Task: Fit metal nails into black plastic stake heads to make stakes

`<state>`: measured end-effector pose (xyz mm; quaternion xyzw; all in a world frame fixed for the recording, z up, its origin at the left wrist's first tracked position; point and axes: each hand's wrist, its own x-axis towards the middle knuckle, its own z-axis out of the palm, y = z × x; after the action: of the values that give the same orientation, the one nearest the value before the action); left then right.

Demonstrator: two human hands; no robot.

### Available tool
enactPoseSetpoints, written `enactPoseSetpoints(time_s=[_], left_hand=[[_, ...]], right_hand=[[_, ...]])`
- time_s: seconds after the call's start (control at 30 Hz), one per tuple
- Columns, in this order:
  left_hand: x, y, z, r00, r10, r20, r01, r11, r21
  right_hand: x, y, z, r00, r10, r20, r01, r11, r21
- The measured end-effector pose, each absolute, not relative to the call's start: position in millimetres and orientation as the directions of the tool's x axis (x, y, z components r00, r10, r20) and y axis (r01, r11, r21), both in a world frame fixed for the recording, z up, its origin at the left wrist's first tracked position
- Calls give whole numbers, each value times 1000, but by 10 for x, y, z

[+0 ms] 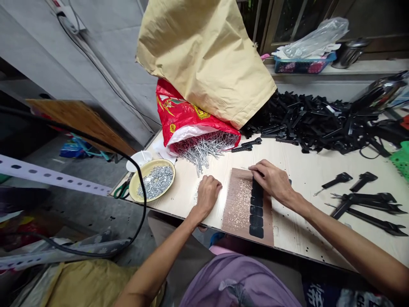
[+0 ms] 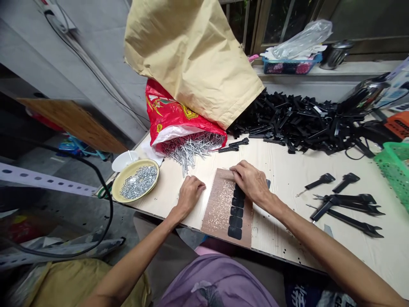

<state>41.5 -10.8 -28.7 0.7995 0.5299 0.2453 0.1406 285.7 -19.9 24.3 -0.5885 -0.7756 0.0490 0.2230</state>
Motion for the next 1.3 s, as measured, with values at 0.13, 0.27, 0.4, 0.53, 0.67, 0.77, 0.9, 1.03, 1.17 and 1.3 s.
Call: enactPoseSetpoints(time_s=[0.13, 0.27, 0.4, 0.53, 0.67, 0.77, 0.9, 1.03, 1.17, 1.3], left_hand=[[464, -137, -166, 59, 994, 92, 406, -108, 907], [616, -183, -37, 36, 992, -124, -50, 126, 991], [747, -205, 52, 10, 984, -178, -251, 175, 952], [798, -211, 107, -6, 982, -191, -320, 179, 930], [806, -211, 125, 15, 981, -192, -329, 187, 926], [803, -199, 124, 54, 980, -190, -314, 197, 929], [799, -176, 115, 84, 976, -202, -273, 217, 937], [804, -161, 95, 84, 986, -146, -160, 158, 974], [844, -167, 93, 74, 993, -92, -93, 99, 991], [912, -195, 112, 65, 993, -103, -101, 109, 989]], right_hand=[[2595, -358, 228, -254, 900, 355, 757, 414, -505], [2410, -419, 220, -293, 871, 394, 709, 475, -522], [2385, -432, 233, -296, 879, 373, 750, 456, -479], [2413, -462, 267, -302, 876, 376, 797, 448, -405], [2422, -503, 287, -281, 881, 382, 832, 422, -361], [2432, -520, 275, -263, 888, 377, 854, 396, -338], [2455, -530, 231, -229, 889, 396, 868, 370, -330], [2465, -553, 221, -194, 881, 432, 906, 330, -266], [2450, -578, 223, -176, 865, 470, 946, 280, -161], [2446, -582, 168, -171, 854, 491, 958, 260, -119]])
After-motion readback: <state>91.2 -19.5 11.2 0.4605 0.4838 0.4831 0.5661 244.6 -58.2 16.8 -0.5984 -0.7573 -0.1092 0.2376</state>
